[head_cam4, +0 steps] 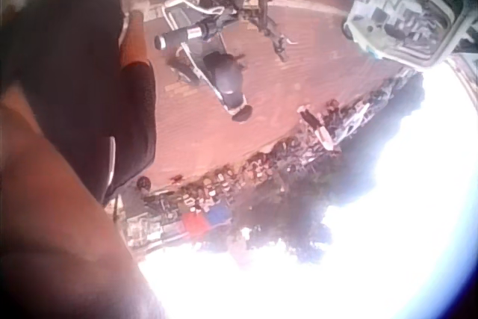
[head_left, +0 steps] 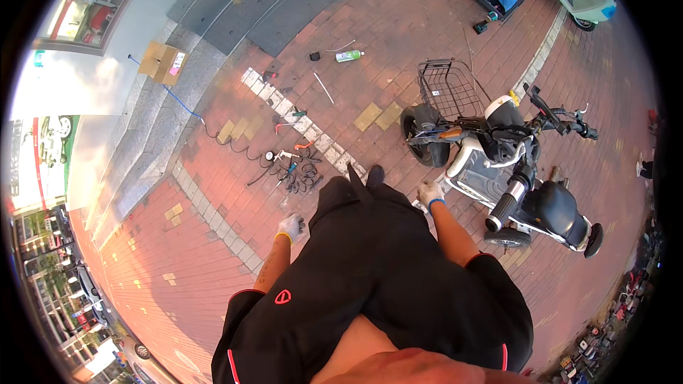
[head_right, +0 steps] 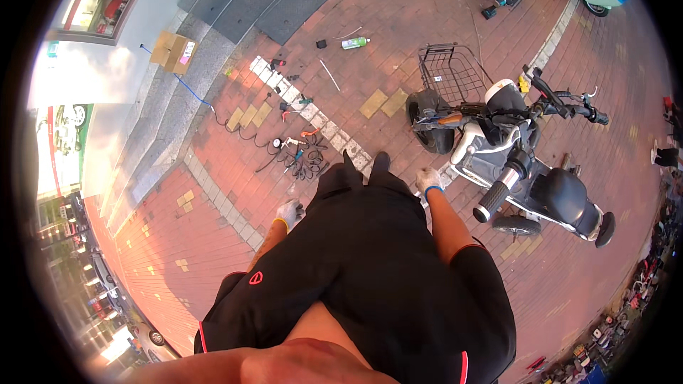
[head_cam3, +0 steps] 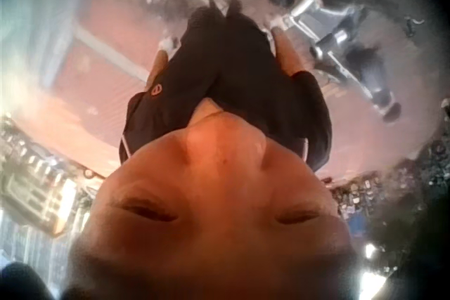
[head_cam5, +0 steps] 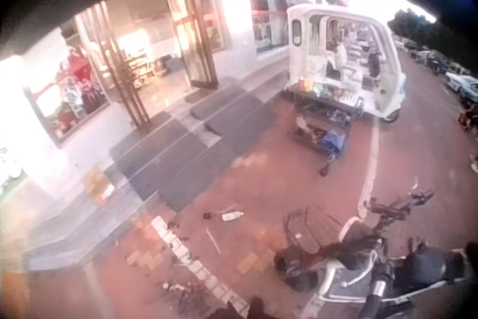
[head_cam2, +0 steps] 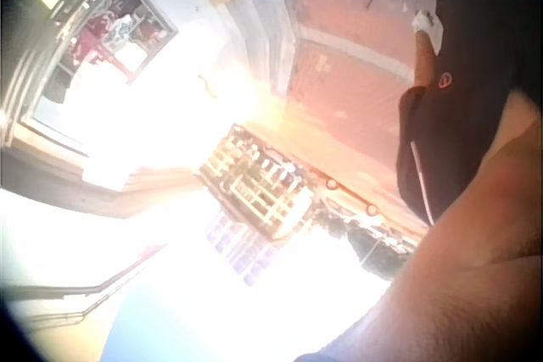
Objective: The person handles a small component, then walks to a white scooter and picks up a tire. They lift and position the tire onto the scooter's rear axle, aligning it with the swingarm. Using a metal bar as a lever, they repeatedly pry and adjust the tire to seat it into place.
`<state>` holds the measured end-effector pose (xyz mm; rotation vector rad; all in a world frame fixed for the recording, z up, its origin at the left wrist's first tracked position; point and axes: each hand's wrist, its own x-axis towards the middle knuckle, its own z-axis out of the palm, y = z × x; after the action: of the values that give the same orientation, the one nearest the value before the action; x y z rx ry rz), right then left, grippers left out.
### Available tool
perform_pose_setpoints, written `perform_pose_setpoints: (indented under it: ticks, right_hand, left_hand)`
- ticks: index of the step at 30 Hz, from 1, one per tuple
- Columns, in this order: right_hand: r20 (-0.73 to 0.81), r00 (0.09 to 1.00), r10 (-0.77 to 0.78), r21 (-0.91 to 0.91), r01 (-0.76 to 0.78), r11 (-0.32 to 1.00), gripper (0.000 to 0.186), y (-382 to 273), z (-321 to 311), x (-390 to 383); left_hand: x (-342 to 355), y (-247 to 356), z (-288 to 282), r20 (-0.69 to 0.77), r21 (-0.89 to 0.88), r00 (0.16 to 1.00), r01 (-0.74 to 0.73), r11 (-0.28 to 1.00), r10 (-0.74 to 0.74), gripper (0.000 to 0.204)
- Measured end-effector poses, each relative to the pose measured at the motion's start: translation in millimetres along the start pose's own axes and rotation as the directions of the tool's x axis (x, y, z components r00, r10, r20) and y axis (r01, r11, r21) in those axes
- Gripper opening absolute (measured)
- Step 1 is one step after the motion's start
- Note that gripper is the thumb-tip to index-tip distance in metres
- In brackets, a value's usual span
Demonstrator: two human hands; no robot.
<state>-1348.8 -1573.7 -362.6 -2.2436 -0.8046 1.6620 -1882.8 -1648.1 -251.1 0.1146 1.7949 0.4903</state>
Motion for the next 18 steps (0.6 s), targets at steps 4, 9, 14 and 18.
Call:
perform_pose_setpoints:
  ticks: [4,9,14,18]
  right_hand:
    - [-0.039,0.986,-0.16,0.479,0.159,0.863,0.029,-189.3,17.7,-44.6]
    - [-0.141,0.989,0.045,0.683,0.065,0.728,0.036,-226.6,-0.4,-3.6]
    - [-0.144,0.893,0.427,0.74,-0.189,0.645,0.025,-168.0,16.5,54.3]
    - [-0.023,0.88,0.474,0.799,-0.269,0.538,0.026,-215.7,52.0,67.2]
  left_hand:
    - [71.2,65.0,-42.1,0.16,0.263,0.986,-0.096,0.96,0.055,0.003]
    - [149.7,237.0,19.8,0.508,0.509,0.849,-0.428,0.747,0.141,0.009]
    - [223.8,476.2,119.8,0.246,0.49,0.964,-0.213,0.845,0.1,0.019]
    - [263.5,678.2,192.1,0.354,0.404,0.854,-0.506,0.762,0.381,0.024]
